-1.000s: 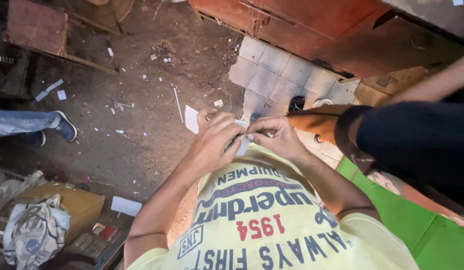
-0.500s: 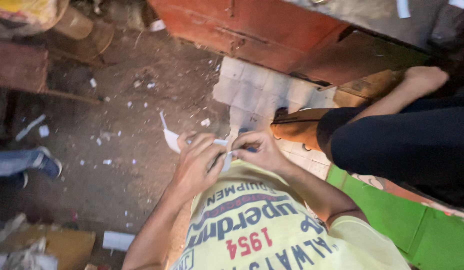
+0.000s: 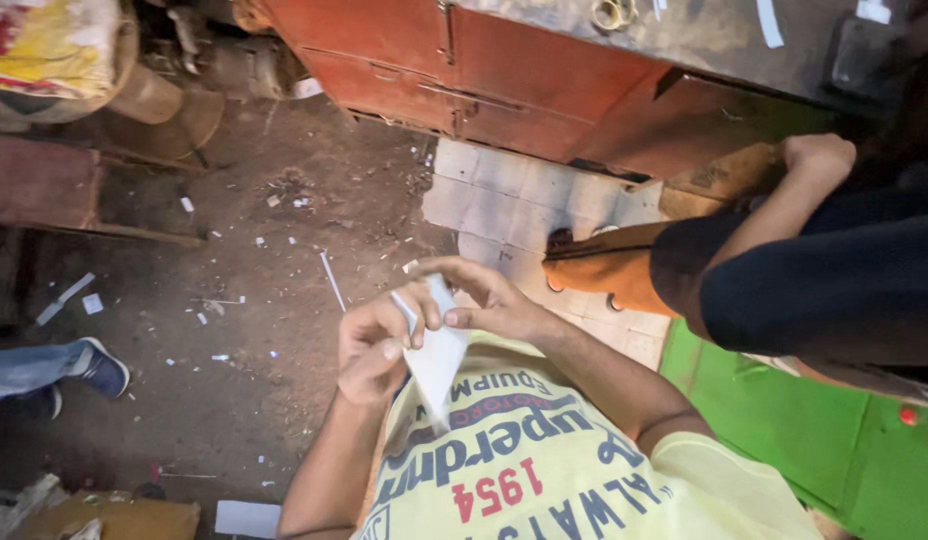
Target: The person cuts white insulating strips with scissors, folds them, and inserts them into a metal component on a workbench. The person repeats this process multiple times, handling the strips and the component by hand.
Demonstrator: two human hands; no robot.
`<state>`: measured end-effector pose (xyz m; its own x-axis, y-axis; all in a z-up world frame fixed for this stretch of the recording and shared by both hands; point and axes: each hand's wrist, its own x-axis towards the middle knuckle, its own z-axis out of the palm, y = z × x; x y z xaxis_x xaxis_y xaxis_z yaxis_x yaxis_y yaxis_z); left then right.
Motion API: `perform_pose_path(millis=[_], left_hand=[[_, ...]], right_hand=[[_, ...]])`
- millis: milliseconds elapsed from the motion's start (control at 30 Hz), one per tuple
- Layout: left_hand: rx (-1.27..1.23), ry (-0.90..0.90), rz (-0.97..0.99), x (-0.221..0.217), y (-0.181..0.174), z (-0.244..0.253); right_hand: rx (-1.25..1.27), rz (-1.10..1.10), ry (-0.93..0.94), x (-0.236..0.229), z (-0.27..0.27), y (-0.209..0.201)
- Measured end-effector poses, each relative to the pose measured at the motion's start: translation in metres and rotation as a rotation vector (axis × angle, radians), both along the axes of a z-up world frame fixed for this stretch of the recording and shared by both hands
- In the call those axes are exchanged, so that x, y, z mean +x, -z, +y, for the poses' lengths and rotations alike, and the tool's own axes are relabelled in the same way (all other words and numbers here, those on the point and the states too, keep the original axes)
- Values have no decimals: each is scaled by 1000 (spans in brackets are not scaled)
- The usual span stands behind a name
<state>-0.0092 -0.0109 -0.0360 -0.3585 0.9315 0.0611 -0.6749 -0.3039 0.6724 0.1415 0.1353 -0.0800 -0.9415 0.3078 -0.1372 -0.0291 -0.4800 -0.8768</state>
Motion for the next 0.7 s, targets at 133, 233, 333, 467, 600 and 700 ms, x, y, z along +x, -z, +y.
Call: perform_pose_path(millis=[133, 233, 333, 467, 600, 700], left_hand=[[60, 12, -102, -13, 1, 0], [-156, -39, 247, -38, -12, -8], [-522, -186, 1085, -50, -22, -4], [-504, -266, 1512, -3, -16, 18], [-474, -226, 1526, 10, -12, 27], [-514, -93, 1592, 9, -16, 31]], right_hand=[[63, -256, 142, -5, 1, 20], [243, -114, 230, 2, 15, 21], [829, -208, 222, 5, 23, 7], [1096, -103, 307, -5, 16, -19], [1126, -126, 340, -6, 13, -34], [1135, -137, 346, -4, 12, -35]])
